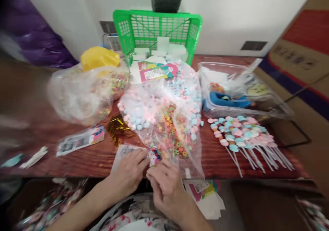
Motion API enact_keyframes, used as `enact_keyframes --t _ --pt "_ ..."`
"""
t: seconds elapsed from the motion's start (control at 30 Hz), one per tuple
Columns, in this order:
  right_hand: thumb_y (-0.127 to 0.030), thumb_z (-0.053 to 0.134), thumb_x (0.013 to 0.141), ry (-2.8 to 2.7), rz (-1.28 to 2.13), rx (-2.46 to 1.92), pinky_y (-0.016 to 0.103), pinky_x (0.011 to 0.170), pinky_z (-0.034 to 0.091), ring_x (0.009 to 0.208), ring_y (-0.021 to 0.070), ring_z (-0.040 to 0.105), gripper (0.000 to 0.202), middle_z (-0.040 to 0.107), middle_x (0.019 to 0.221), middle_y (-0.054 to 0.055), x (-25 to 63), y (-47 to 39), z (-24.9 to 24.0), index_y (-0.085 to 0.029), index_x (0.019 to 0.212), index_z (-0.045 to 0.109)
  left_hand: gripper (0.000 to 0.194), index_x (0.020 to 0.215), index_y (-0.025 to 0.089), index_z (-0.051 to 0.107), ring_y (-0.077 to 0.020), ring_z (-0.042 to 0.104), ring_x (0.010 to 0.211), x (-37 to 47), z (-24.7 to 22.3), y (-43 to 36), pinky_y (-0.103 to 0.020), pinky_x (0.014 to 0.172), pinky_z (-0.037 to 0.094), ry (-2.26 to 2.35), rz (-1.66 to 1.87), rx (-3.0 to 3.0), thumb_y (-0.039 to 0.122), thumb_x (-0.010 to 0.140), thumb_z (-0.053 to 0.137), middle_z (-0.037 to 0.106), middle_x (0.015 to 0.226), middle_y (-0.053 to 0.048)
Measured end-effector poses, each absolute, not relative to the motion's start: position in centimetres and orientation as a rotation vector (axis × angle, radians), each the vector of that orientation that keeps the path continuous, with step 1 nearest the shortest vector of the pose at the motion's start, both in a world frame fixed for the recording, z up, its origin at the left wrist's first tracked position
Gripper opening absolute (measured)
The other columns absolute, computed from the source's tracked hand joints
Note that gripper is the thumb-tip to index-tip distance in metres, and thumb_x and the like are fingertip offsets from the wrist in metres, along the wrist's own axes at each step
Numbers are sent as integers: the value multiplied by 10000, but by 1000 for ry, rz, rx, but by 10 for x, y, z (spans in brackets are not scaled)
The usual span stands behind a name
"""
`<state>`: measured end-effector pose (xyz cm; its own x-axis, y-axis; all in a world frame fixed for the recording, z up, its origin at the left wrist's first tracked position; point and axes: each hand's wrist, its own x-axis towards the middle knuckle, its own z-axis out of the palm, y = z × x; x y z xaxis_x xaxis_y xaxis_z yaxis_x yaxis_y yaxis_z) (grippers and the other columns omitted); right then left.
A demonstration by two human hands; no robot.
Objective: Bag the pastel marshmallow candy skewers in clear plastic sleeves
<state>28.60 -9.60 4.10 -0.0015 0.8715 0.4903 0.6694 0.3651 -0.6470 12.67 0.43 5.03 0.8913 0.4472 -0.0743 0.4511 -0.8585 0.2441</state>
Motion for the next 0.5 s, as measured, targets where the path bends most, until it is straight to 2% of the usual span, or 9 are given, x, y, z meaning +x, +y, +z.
enact_keyframes --t 0.13,0.2,0.23,0.33,0.43,0.5 --pt "-128 473 898 -1587 -104 -1663 284 683 435 718 162 546 149 638 781 34 360 -110 43 -189 944 601 393 1096 117 603 -270 562 1010 153 38 17 -421 826 519 595 -288 2974 -1 773 412 603 1108 -139" --pt "-208 459 910 -1498 -273 -2016 290 727 454 773 180 580 165 660 801 56 406 -117 40 -184 896 622 431 1157 102 586 -271 572 1018 148 28 20 -413 813 525 567 -259 3062 -14 786 398 610 1130 -150" --pt "-244 459 910 -1462 -335 -2258 293 767 454 816 186 591 180 672 836 59 426 -119 39 -190 892 630 447 1183 99 577 -271 577 1025 144 22 21 -410 815 525 569 -190 3104 -18 791 396 615 1142 -152" --pt "-229 472 877 -1365 -364 -2545 328 753 425 870 237 592 189 675 834 93 466 -121 34 -184 826 649 455 1162 110 595 -257 595 1009 134 8 24 -381 805 528 612 171 3154 -40 781 396 645 1118 -135" --pt "-215 474 865 -1291 -303 -2714 315 646 384 752 222 598 192 670 790 83 474 -121 30 -189 778 643 311 975 130 638 -216 604 885 132 3 28 -337 752 528 592 565 3040 -11 817 411 671 955 -98" --pt "-235 473 873 -1216 -269 -2804 311 592 360 681 203 594 188 682 848 80 470 -124 26 -191 850 654 231 898 142 630 -192 587 821 133 4 31 -320 735 521 549 754 2937 31 852 434 657 868 -77"
